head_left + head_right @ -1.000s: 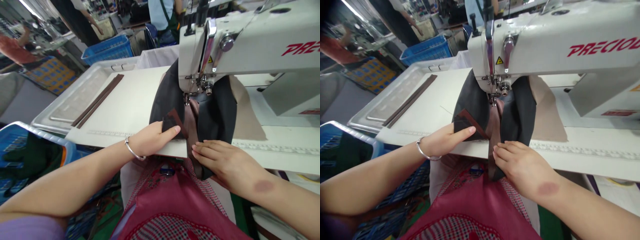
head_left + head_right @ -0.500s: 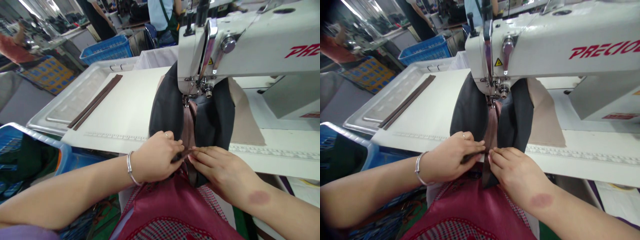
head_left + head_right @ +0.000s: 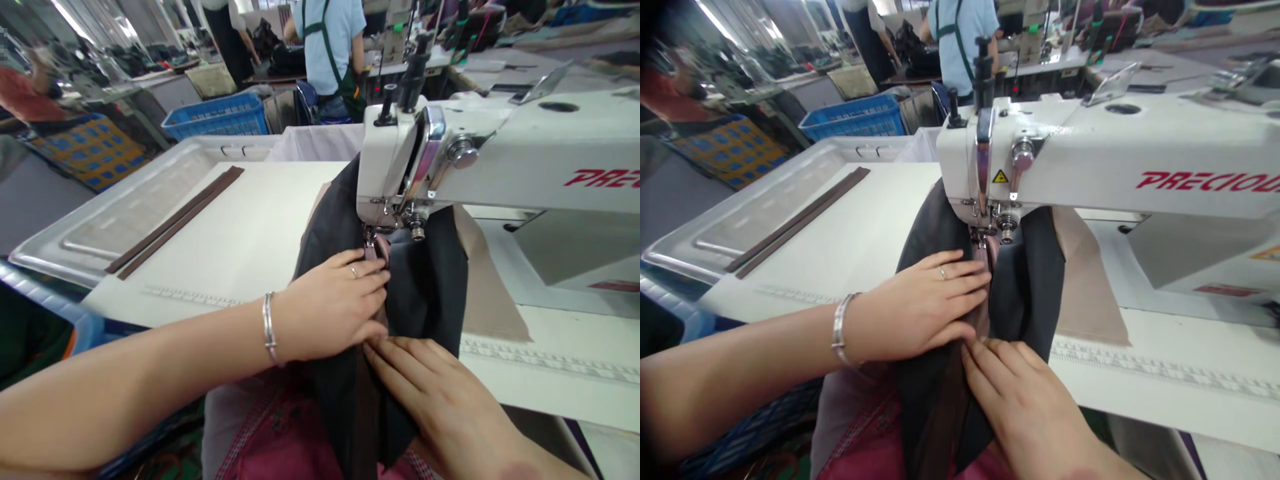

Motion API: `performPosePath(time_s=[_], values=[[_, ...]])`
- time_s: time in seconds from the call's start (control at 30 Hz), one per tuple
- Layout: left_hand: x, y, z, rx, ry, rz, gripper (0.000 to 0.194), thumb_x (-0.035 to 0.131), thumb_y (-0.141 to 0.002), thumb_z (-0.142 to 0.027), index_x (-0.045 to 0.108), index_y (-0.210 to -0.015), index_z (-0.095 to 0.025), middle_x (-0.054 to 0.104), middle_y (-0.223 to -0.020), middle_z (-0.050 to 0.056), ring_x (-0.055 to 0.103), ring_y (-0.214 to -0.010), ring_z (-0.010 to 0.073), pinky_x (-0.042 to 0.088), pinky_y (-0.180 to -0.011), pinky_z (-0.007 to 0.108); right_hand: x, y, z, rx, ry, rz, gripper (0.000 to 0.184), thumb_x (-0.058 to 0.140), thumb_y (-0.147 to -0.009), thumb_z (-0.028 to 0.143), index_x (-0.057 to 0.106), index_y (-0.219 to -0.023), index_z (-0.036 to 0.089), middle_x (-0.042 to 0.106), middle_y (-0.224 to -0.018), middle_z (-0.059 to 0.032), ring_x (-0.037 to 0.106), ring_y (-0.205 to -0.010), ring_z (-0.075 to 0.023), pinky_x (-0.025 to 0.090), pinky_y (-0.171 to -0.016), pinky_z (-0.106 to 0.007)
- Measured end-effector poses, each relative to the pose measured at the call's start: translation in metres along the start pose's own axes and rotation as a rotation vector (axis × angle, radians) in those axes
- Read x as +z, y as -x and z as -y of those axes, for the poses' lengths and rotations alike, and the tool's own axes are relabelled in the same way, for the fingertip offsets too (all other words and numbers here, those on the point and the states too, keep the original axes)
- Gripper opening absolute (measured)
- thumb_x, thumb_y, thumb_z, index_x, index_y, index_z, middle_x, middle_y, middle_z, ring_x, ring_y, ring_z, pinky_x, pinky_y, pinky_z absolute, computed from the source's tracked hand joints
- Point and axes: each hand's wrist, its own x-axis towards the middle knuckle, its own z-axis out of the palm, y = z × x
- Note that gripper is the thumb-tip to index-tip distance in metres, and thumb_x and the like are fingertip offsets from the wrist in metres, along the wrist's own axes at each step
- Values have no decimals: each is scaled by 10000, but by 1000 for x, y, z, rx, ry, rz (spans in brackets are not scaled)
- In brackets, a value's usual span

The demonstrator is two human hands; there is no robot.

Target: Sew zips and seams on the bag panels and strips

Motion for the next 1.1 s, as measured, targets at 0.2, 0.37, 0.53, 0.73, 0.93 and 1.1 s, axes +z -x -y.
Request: performPosePath(time_s=[0.2, 0.37, 0.53, 0.73, 0.93, 1.1], values=[[36, -7, 12, -139, -197, 28, 449, 376, -982, -350, 507, -1322, -89, 521, -1358, 175, 474, -1261, 271, 315, -1026, 421, -2, -3, -2, -19, 35, -8, 425, 405, -895, 285, 590, -1250, 141, 559, -1330, -41, 535, -1123, -211, 511, -867, -344], [34, -7, 12, -153, -183, 18, 433, 386, -977, -343, 526, -1304, -96, 528, -1348, 176, 494, -1230, 278, 336, -978, 429, -2, -8, -10, -45, 29, -3, 460, 462, -854, 361, 611, -1220, 126, 563, -1325, -49, 548, -1099, -222, 519, -846, -352], [37, -11, 16, -150, -187, -1, 384, 397, -967, -274, 555, -1264, -89, 570, -1300, 159, 520, -1186, 266, 337, -945, 419, -5, -15, -18, -12, 18, 13, 539, 469, -734, 221, 593, -1249, 120, 542, -1350, -36, 525, -1117, -214, 483, -886, -352], [35, -17, 15, -131, -178, -11, 312, 410, -965, -254, 635, -1108, -93, 617, -1231, 138, 540, -1150, 244, 344, -897, 400, -3, -21, -29, 4, -12, 94, 643, 487, -682, 163, 525, -1321, 104, 507, -1382, -61, 490, -1146, -239, 451, -927, -397], [35, -20, 21, -153, -154, -13, 313, 391, -973, -265, 634, -1055, -86, 625, -1178, 145, 569, -1080, 241, 349, -882, 403, -3, -29, -41, 36, -21, 145, 660, 595, -707, 256, 502, -1343, 108, 493, -1389, -83, 473, -1155, -267, 434, -952, -421], [40, -25, 33, -153, -165, -40, 309, 398, -969, -278, 642, -1023, -96, 634, -1127, 131, 578, -1031, 234, 345, -882, 399, -4, -41, -51, 40, 14, 154, 679, 608, -693, 259, 500, -1339, 82, 510, -1367, -103, 487, -1116, -268, 426, -935, -425]])
